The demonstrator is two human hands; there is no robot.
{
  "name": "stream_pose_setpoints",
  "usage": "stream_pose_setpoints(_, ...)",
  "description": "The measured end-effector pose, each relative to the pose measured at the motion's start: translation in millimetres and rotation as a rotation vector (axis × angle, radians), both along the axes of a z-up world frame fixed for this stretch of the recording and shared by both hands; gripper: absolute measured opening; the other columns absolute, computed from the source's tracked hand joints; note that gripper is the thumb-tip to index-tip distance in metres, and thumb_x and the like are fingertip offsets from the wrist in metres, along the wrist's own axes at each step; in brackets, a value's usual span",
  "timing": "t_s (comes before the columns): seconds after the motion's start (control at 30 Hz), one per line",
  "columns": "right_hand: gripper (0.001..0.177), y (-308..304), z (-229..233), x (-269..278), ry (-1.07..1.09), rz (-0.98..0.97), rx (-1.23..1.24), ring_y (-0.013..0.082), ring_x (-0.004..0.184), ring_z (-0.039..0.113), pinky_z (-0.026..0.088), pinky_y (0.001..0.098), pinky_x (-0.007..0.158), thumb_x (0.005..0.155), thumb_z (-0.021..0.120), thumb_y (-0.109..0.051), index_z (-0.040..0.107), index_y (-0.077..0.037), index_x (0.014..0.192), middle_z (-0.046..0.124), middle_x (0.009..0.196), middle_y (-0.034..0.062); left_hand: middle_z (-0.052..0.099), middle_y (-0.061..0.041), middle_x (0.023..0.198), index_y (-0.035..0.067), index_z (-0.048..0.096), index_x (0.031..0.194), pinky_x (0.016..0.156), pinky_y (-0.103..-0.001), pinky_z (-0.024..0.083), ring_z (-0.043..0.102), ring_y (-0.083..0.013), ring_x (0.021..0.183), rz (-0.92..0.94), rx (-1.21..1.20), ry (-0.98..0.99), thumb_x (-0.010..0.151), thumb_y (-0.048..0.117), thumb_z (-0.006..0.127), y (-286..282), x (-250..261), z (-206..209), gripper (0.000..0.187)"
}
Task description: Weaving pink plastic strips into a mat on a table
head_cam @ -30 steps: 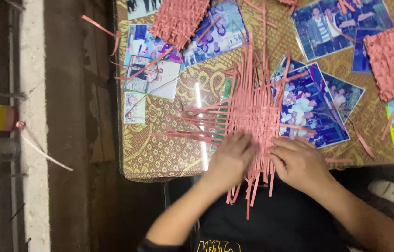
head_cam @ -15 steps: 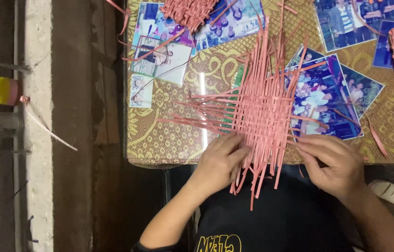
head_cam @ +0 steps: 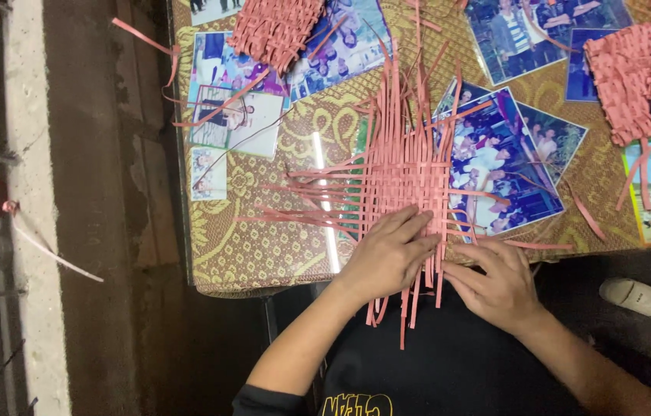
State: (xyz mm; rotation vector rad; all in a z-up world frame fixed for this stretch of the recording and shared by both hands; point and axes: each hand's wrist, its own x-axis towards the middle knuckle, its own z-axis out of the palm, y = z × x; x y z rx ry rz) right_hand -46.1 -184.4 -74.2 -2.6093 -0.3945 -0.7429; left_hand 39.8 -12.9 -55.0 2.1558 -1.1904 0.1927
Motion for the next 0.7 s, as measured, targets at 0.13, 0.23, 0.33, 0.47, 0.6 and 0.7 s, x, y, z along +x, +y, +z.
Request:
stream_pose_setpoints(0.13,0.012,0.1,2.1,0.7,0.000,-0.039,0.000,0.0181,0.091,0.048,0.036,0.0300,0.074,0.071,0.064,-0.029,0.064,-0.032,0.083,0.057,0.100,-0.0090,0.056,-0.012,0.110,0.014,0.064,0.091,0.087,-0.040,0.040,0.050,-0.0314,0.109,-0.010,0.016,0.013,0.084,0.024,0.048,0.1,0.3,1.2,0.020)
stream_pose_setpoints(0.23,0.011,-1.4,1.3,1.4,-0.005,-0.057,-0.002,0.0178,0.092,0.047,0.033,0.0307,0.074,0.071,0.064,-0.032,0.064,-0.033,0.082,0.057,0.097,-0.0094,0.055,-0.012,0.111,0.014,0.064,0.090,0.087,-0.040,0.039,0.049,-0.0309,0.109,-0.003,0.025,0.016,0.084,0.025,0.048,-0.8,0.5,1.1,0.020)
stream_pose_setpoints(0.33,0.010,-4.6,-0.2,2.5,0.017,-0.035,0.034,0.0171,0.096,0.046,0.032,0.0303,0.077,0.071,0.063,-0.035,0.063,-0.035,0.081,0.057,0.096,-0.0113,0.055,-0.012,0.112,0.013,0.064,0.089,0.086,-0.039,0.040,0.049,-0.0315,0.108,-0.006,0.020,0.004,0.084,0.025,0.048,-1.3,1.1,0.8,0.021)
stream_pose_setpoints(0.47,0.011,-4.9,2.9,2.1,0.030,-0.046,0.066,0.0179,0.097,0.047,0.033,0.0320,0.077,0.072,0.061,-0.035,0.063,-0.034,0.083,0.057,0.098,-0.0111,0.055,-0.012,0.110,0.013,0.064,0.088,0.086,-0.040,0.040,0.050,-0.0314,0.108,-0.012,0.005,-0.003,0.084,0.024,0.048,-1.3,2.4,0.4,0.020)
stream_pose_setpoints(0.6,0.016,-1.2,12.1,1.5,-0.014,-0.085,-0.058,0.0200,0.099,0.047,0.031,0.0327,0.076,0.072,0.060,-0.034,0.062,-0.033,0.088,0.056,0.105,-0.0094,0.056,-0.015,0.105,0.010,0.063,0.091,0.087,-0.039,0.040,0.051,-0.0320,0.105,-0.022,-0.007,-0.031,0.083,0.016,0.043,3.8,3.8,12.6,0.022)
stream_pose_setpoints(0.7,0.023,-1.6,13.9,-0.9,-0.060,-0.074,-0.084,0.0260,0.106,0.045,0.029,0.0388,0.086,0.067,0.060,-0.014,0.062,-0.028,0.085,0.057,0.109,-0.0047,0.056,-0.014,0.103,0.012,0.060,0.095,0.084,-0.040,0.041,0.052,-0.0331,0.101,0.086,-0.078,-0.079,0.079,0.011,0.044,19.6,7.3,20.9,0.022)
